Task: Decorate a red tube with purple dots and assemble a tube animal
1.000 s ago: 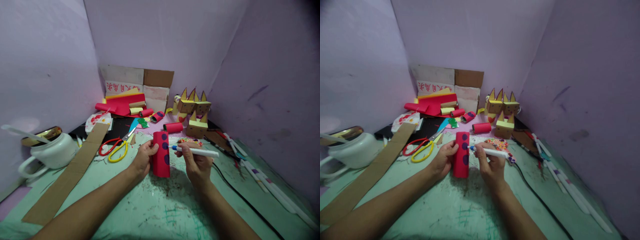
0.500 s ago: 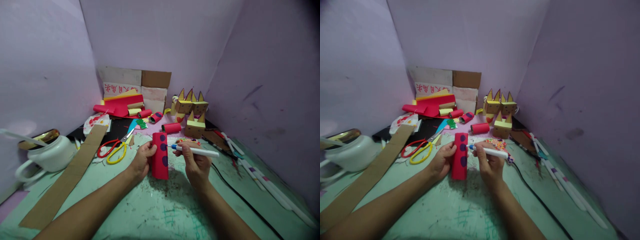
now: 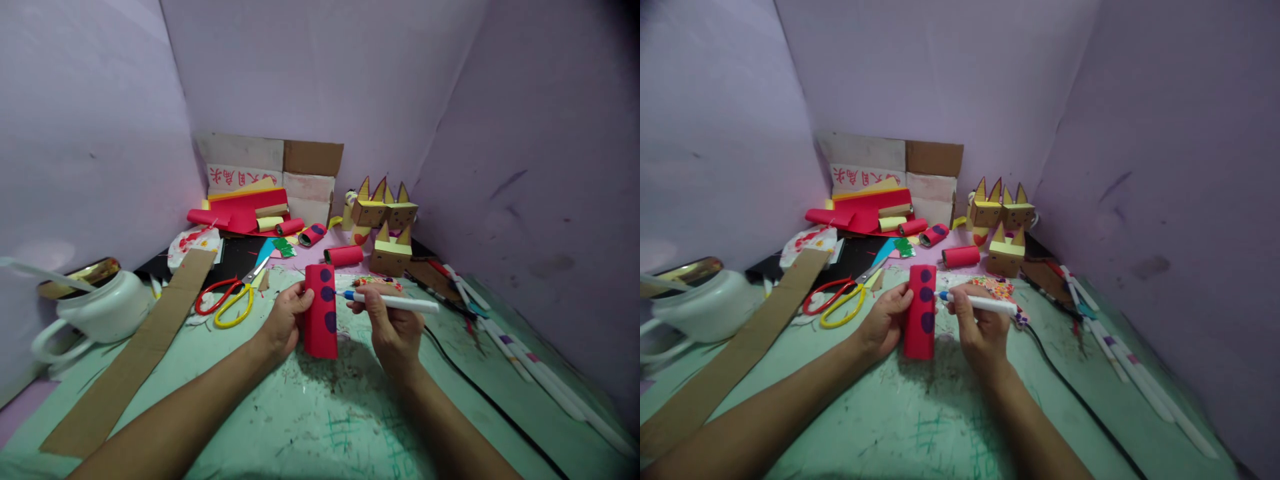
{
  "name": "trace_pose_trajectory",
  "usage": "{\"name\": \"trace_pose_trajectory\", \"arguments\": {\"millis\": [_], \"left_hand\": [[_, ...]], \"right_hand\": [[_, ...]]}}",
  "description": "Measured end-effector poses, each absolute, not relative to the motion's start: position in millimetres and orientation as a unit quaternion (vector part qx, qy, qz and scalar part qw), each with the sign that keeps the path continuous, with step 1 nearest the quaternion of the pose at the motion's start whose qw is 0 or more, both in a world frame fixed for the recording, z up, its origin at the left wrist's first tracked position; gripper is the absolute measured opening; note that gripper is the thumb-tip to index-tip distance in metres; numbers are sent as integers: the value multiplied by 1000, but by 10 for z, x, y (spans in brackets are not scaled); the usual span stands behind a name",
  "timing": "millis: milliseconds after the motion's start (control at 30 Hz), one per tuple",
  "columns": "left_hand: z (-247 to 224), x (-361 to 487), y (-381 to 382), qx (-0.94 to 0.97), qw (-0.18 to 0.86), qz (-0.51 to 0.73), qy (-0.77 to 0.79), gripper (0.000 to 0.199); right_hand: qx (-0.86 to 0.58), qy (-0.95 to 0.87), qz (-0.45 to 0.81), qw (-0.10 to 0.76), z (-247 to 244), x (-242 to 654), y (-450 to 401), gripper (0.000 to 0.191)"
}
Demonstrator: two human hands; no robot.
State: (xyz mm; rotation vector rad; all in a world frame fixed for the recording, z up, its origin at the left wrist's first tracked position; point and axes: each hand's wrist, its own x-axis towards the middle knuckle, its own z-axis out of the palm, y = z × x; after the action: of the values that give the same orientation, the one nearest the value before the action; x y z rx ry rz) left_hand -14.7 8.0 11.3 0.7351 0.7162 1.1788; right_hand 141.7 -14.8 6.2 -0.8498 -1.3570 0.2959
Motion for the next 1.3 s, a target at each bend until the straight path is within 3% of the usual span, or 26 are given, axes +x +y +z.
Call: {"name": "trace_pose_trajectory", "arguments": {"millis": [467,800,1067,1300], "left_hand": [[112,-146,82,323,713,531,323,47],[147,-174,100,323,665,587,330,54],[201,-214,115,328,627,623,333,60],[223,-233,111,330,620,634,324,61]], "right_hand": [[-375,-538,179,733,46,1440,-111,22],[-429,-577,221,659,-44,1395,-28,25],[-410,-605,370,574,-76,1357,0,65],[-402,-616,420,532,-124,1323,-1,78]]}}
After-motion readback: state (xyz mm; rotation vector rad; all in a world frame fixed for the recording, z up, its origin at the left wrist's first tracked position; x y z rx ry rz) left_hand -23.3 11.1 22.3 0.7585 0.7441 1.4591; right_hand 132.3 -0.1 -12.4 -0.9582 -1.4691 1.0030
